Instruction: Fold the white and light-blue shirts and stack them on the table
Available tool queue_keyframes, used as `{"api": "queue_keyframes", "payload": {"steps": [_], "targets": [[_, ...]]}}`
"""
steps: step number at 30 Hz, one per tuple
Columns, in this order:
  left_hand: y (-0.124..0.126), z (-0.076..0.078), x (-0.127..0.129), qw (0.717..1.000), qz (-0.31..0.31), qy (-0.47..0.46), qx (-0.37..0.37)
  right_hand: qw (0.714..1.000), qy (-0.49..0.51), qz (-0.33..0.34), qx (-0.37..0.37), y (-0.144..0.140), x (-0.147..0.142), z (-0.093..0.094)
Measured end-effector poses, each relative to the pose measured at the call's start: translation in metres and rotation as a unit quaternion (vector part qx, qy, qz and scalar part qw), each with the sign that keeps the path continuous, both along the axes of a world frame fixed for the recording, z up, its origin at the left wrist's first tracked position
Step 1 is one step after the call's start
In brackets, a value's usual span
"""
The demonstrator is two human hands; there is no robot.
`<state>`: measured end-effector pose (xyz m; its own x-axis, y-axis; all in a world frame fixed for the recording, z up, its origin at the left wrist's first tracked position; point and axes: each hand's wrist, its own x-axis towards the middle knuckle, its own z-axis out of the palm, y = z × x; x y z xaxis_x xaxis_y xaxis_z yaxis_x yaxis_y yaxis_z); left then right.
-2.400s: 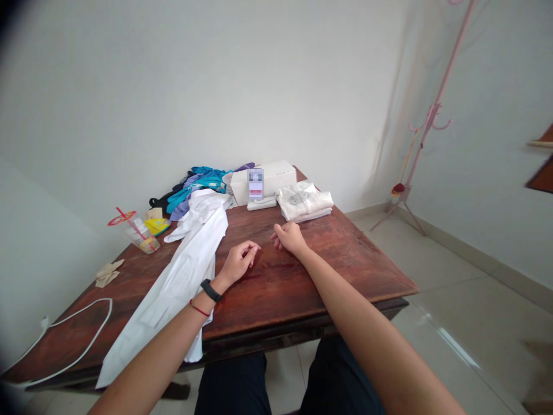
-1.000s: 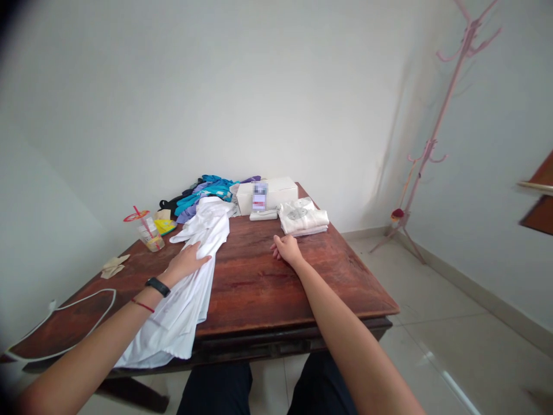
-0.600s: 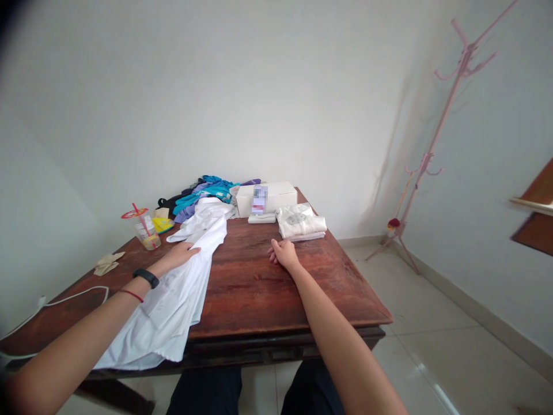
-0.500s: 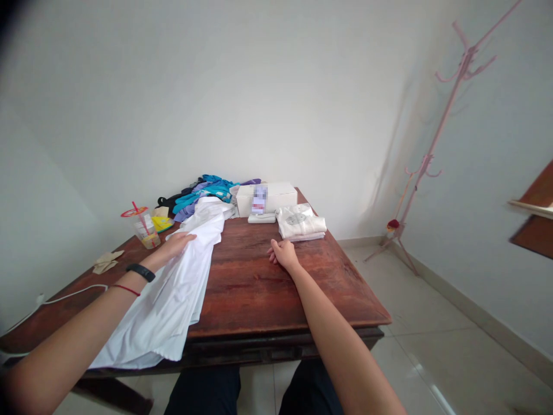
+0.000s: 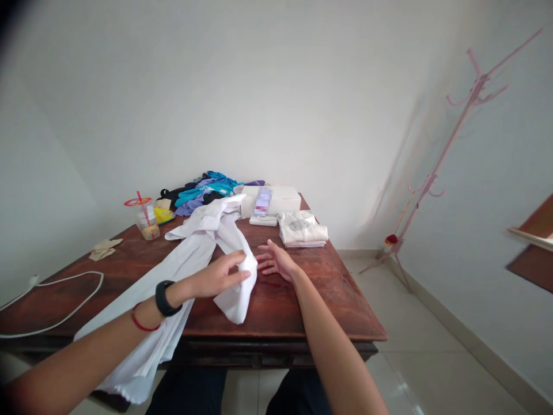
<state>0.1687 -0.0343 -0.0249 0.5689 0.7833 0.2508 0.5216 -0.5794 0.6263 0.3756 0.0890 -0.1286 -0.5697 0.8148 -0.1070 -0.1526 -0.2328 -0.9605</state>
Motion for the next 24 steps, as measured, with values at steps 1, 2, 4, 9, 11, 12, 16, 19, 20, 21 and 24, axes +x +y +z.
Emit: {"api": "queue_keyframes", "payload": {"steps": [1,2,4,9,11,12,16,19,20,21,24], "targets": [[-0.008,-0.006,0.005,0.999,-0.023,0.032,-0.002,0.999,0.011,0.035,-0.019,-0.003,0.0,0.002],[-0.016,-0.012,0.009,0.997,-0.041,0.061,-0.008,0.998,0.01,0.058,-0.026,-0.006,0.0,0.004],[-0.032,-0.02,0.013,0.992,-0.065,0.106,-0.035,0.996,0.002,0.084,-0.025,-0.01,0.0,0.007],[-0.055,-0.033,-0.002,0.988,-0.077,0.105,-0.084,0.993,-0.024,0.114,0.013,-0.017,-0.002,0.008],[-0.054,-0.039,-0.015,0.993,-0.035,0.082,-0.074,0.992,-0.054,0.108,0.038,-0.018,-0.002,0.006],[-0.051,-0.043,-0.022,0.995,-0.006,0.071,-0.065,0.991,-0.067,0.103,0.052,-0.018,-0.003,0.005],[-0.029,-0.056,-0.057,0.994,0.097,0.042,-0.022,0.987,-0.082,0.111,0.079,-0.016,-0.004,0.0],[-0.003,-0.056,-0.089,0.982,0.183,0.033,0.024,0.988,-0.079,0.108,0.079,-0.013,-0.004,-0.003],[0.008,-0.054,-0.099,0.975,0.212,0.037,0.056,0.989,-0.077,0.102,0.08,-0.012,-0.004,-0.004],[0.02,-0.051,-0.11,0.966,0.236,0.047,0.094,0.989,-0.076,0.093,0.081,-0.011,-0.005,-0.005],[0.061,-0.04,-0.135,0.936,0.295,0.117,0.155,0.993,-0.072,0.049,0.078,-0.009,-0.006,-0.007]]}}
